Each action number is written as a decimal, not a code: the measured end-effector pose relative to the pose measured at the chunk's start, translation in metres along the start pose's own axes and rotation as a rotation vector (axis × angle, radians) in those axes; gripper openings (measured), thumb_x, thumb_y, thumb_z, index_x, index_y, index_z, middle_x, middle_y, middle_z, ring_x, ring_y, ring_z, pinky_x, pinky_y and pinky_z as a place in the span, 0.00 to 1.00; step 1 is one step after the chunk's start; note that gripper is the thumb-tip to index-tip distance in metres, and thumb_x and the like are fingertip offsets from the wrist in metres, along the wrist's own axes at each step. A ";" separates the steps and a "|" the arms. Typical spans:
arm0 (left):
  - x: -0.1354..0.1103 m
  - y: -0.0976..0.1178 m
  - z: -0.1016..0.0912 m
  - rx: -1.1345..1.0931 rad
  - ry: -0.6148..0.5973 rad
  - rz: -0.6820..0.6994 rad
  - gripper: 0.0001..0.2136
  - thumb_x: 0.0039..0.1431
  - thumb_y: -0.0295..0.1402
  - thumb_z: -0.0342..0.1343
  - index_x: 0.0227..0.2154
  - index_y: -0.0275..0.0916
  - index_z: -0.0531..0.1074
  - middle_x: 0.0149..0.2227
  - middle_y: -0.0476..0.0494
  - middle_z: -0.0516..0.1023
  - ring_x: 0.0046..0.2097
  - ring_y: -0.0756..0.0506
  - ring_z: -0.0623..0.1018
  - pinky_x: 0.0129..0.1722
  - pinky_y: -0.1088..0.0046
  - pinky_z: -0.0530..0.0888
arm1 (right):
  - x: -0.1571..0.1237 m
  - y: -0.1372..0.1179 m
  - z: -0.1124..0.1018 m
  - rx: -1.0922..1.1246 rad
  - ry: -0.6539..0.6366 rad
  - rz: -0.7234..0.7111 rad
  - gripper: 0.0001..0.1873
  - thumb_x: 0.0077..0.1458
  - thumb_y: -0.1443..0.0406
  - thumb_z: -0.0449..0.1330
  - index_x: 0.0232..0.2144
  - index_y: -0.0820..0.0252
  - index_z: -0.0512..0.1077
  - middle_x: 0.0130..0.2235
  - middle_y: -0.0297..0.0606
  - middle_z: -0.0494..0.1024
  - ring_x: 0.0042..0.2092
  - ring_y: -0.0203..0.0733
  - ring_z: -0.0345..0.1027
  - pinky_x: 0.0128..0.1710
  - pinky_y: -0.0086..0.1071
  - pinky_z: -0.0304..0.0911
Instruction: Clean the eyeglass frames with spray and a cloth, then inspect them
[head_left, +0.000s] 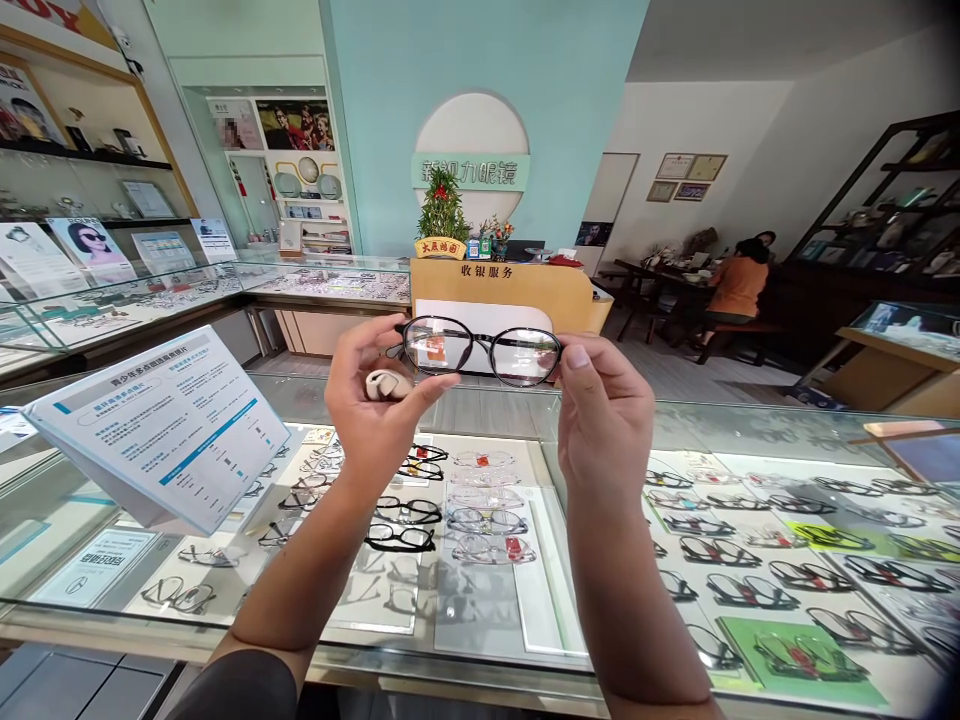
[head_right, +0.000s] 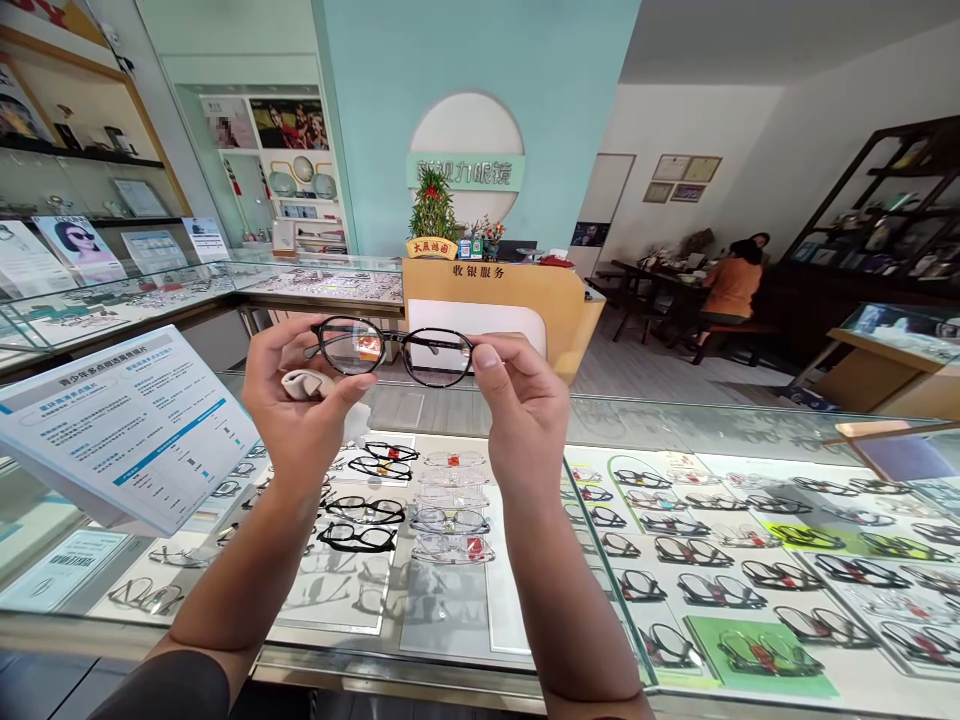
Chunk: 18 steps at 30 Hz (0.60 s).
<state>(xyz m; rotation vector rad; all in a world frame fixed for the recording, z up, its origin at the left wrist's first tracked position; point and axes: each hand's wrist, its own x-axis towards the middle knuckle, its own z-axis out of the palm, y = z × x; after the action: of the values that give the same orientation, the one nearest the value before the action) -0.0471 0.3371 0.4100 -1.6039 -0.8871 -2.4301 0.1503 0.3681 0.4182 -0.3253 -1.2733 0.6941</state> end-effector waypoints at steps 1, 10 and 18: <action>0.000 -0.001 0.000 -0.007 0.000 -0.010 0.31 0.45 0.45 0.85 0.51 0.44 0.81 0.45 0.44 0.82 0.45 0.44 0.86 0.30 0.76 0.79 | 0.000 0.000 0.000 -0.005 -0.003 -0.003 0.12 0.65 0.49 0.73 0.39 0.46 0.88 0.41 0.35 0.85 0.44 0.42 0.77 0.45 0.36 0.72; 0.005 -0.008 -0.001 -0.136 -0.054 0.011 0.33 0.44 0.46 0.86 0.50 0.44 0.77 0.47 0.48 0.82 0.46 0.45 0.89 0.39 0.75 0.84 | -0.001 -0.001 0.001 0.001 -0.026 -0.004 0.09 0.66 0.51 0.73 0.40 0.45 0.88 0.44 0.35 0.86 0.49 0.44 0.79 0.51 0.39 0.74; 0.005 -0.013 -0.004 -0.223 -0.110 -0.030 0.36 0.43 0.51 0.85 0.49 0.45 0.72 0.44 0.47 0.83 0.46 0.41 0.89 0.42 0.70 0.85 | -0.005 -0.005 0.003 0.014 -0.032 0.095 0.12 0.65 0.49 0.73 0.41 0.48 0.87 0.42 0.36 0.89 0.45 0.44 0.82 0.49 0.40 0.78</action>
<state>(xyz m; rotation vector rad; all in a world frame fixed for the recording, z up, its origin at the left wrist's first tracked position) -0.0572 0.3469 0.4084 -1.8259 -0.6778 -2.5614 0.1483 0.3610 0.4181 -0.3664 -1.2897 0.7911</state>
